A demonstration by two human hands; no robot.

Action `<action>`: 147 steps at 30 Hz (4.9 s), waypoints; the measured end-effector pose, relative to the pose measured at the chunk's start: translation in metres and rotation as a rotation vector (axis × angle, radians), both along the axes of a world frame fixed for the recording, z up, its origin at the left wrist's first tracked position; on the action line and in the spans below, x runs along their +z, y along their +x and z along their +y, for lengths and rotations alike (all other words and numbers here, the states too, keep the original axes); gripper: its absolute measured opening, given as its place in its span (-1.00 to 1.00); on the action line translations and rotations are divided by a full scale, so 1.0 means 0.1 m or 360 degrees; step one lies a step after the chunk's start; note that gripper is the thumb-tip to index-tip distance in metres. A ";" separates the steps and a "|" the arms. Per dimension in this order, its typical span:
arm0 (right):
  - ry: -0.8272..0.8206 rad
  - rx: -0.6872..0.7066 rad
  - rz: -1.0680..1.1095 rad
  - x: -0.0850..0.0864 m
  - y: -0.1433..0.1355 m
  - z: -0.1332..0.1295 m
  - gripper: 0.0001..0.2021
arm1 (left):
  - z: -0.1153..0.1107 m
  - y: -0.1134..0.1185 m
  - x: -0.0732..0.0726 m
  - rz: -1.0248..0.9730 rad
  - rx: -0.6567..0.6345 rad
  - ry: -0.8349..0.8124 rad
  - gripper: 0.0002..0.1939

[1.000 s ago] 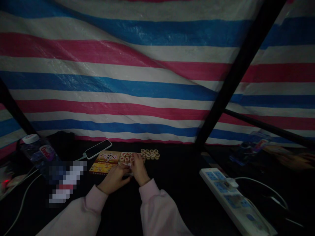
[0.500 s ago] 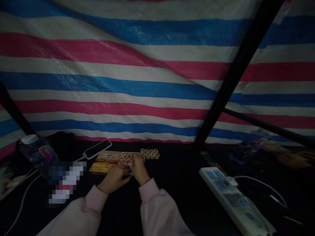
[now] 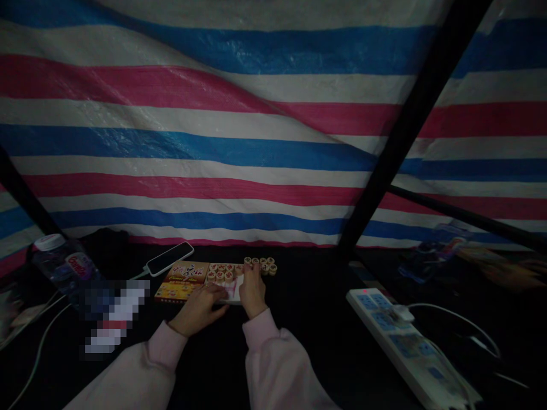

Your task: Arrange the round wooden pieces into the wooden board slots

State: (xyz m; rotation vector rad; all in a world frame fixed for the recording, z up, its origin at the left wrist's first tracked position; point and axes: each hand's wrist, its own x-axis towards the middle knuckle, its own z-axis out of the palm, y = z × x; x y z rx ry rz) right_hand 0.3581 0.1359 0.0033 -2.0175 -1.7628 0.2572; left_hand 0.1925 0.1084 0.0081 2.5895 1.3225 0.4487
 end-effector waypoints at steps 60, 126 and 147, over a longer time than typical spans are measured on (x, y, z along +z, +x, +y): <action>0.0320 0.0311 0.0209 -0.17 -0.04 0.12 -0.75 | 0.00 0.00 0.02 0.0004 -0.0025 0.0000 -0.76; 0.0544 0.0169 0.0730 0.09 -0.20 0.09 -0.51 | 0.07 -0.03 0.00 -0.0743 0.0829 0.0645 -0.74; 0.0339 0.0574 0.0483 -0.25 -0.58 -0.08 -0.79 | 0.23 -0.08 -0.15 -0.0474 0.1211 0.0138 -0.64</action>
